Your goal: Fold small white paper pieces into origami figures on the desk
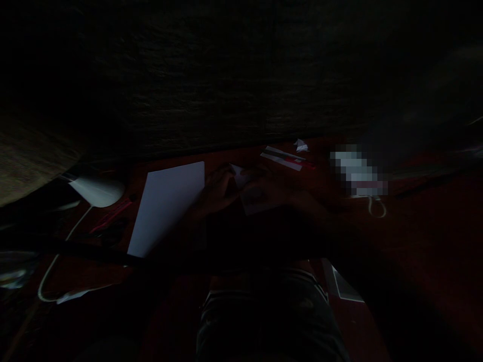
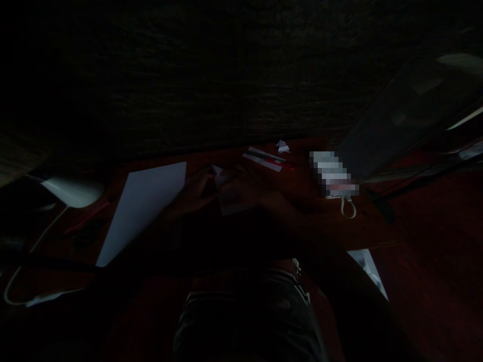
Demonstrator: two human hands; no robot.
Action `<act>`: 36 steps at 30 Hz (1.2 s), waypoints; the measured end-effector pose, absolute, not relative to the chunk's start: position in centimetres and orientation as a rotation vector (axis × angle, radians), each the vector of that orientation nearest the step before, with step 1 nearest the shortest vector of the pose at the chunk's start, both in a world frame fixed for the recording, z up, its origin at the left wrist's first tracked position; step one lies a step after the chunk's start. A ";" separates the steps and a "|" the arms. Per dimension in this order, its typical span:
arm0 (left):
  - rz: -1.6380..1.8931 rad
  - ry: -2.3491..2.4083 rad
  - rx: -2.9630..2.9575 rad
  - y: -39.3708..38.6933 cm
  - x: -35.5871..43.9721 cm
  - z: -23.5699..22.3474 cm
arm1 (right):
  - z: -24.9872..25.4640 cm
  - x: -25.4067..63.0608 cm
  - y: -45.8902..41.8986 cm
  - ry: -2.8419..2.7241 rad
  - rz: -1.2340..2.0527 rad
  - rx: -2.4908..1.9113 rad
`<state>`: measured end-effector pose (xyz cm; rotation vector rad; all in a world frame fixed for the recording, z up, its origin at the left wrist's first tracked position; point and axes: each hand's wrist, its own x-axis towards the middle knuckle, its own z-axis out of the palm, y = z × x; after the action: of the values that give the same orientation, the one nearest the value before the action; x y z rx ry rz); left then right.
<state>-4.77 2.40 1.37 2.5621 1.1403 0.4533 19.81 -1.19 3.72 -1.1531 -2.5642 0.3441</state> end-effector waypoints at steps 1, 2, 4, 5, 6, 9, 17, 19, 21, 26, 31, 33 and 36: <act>0.452 1.141 2.564 2.4 -4.8 1.4 | 3.7 19.8 -1.2 -2.564 0.343 -1.155; 0.456 1.142 2.567 2.3 -4.7 1.4 | 3.8 19.8 -1.2 -2.567 0.343 -1.156; 0.470 1.146 2.574 2.3 -4.7 1.4 | 3.8 19.8 -1.2 -2.572 0.349 -1.158; 0.476 1.150 2.578 2.3 -4.7 1.3 | 3.9 19.8 -1.2 -2.575 0.353 -1.159; 0.477 1.154 2.583 2.3 -4.7 1.3 | 3.9 19.7 -1.2 -2.580 0.355 -1.159; 0.457 1.164 2.596 2.4 -4.6 1.4 | 3.9 19.7 -1.2 -2.584 0.342 -1.174; 0.452 1.189 2.595 2.5 -4.3 2.1 | 3.9 19.7 -1.1 -2.584 0.355 -1.179; 0.468 1.186 2.604 2.6 -4.3 2.1 | 3.9 19.7 -1.1 -2.580 0.363 -1.171; 0.482 1.176 2.614 2.6 -4.3 2.1 | 3.9 19.7 -1.1 -2.572 0.376 -1.145; 0.487 1.198 2.621 2.7 -4.2 2.1 | 3.8 19.7 -1.1 -2.568 0.355 -1.169; 0.471 1.214 2.614 2.7 -4.3 2.1 | 4.2 19.6 -1.2 -2.597 0.344 -1.180; 0.498 1.220 2.609 2.8 -4.4 2.0 | 4.4 19.5 -1.4 -2.588 0.350 -1.201; 0.501 1.230 2.602 2.8 -4.5 2.1 | 4.4 19.5 -1.4 -2.591 0.372 -1.215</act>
<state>-4.46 2.83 2.08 2.6017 1.2304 0.5008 19.52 -1.40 4.42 -1.2146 -2.5914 0.3723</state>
